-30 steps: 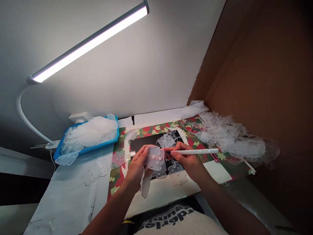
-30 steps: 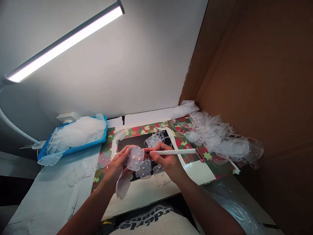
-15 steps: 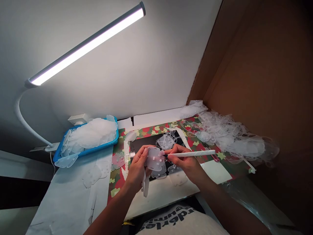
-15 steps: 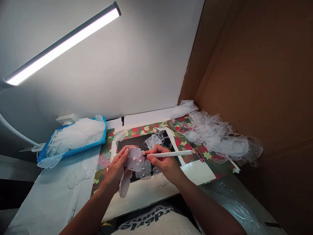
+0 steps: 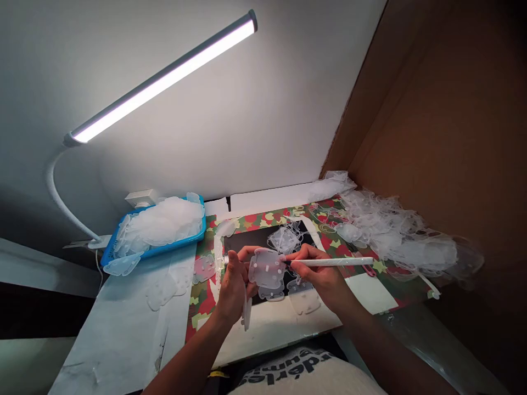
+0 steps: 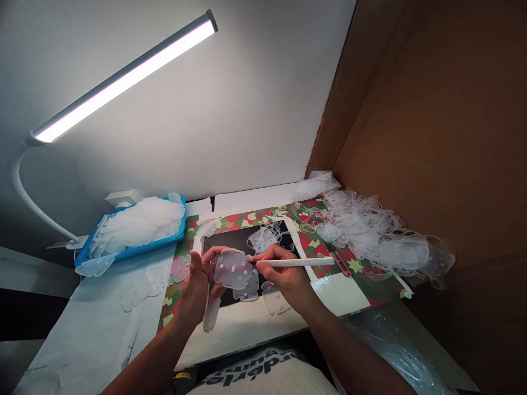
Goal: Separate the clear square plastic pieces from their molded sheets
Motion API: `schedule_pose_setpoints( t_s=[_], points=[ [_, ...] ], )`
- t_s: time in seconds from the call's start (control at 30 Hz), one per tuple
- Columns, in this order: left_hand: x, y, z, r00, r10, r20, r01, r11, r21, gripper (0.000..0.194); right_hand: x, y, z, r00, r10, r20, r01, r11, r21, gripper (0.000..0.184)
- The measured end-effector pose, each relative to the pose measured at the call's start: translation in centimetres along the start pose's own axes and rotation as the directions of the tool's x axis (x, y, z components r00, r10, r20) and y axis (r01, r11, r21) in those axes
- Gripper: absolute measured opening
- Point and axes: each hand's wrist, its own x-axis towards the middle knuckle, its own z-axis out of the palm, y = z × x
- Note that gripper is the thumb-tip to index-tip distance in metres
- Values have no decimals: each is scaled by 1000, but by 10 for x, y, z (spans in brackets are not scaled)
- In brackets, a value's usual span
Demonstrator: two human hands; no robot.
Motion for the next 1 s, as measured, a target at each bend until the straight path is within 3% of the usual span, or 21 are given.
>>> schedule_pose_setpoints(
  t_s=[0.1,0.27,0.8,0.9,1.0],
  points=[
    [0,1,1,1000,5,-5,-5,1000,-1,73,1,4,-1,1000,-17,3,17,1000,4,29],
    [0,3,0,1000,-12,-23,15,992,125,42,0,5,-2,999,-34,-28,33,999,-8,26],
    [-2,-3,-1,999,-21,-24,24,985,169,31,-3,-6,5,993,-119,-10,119,993,-13,24],
    [-4,-7,-3,1000,11,14,-14,961,275,26,-2,0,3,991,-135,-23,132,986,-104,22],
    [-5,-6,-17,999,38,3,-34,863,505,22,-1,8,-2,992,-117,-37,109,981,-160,22]
  ],
)
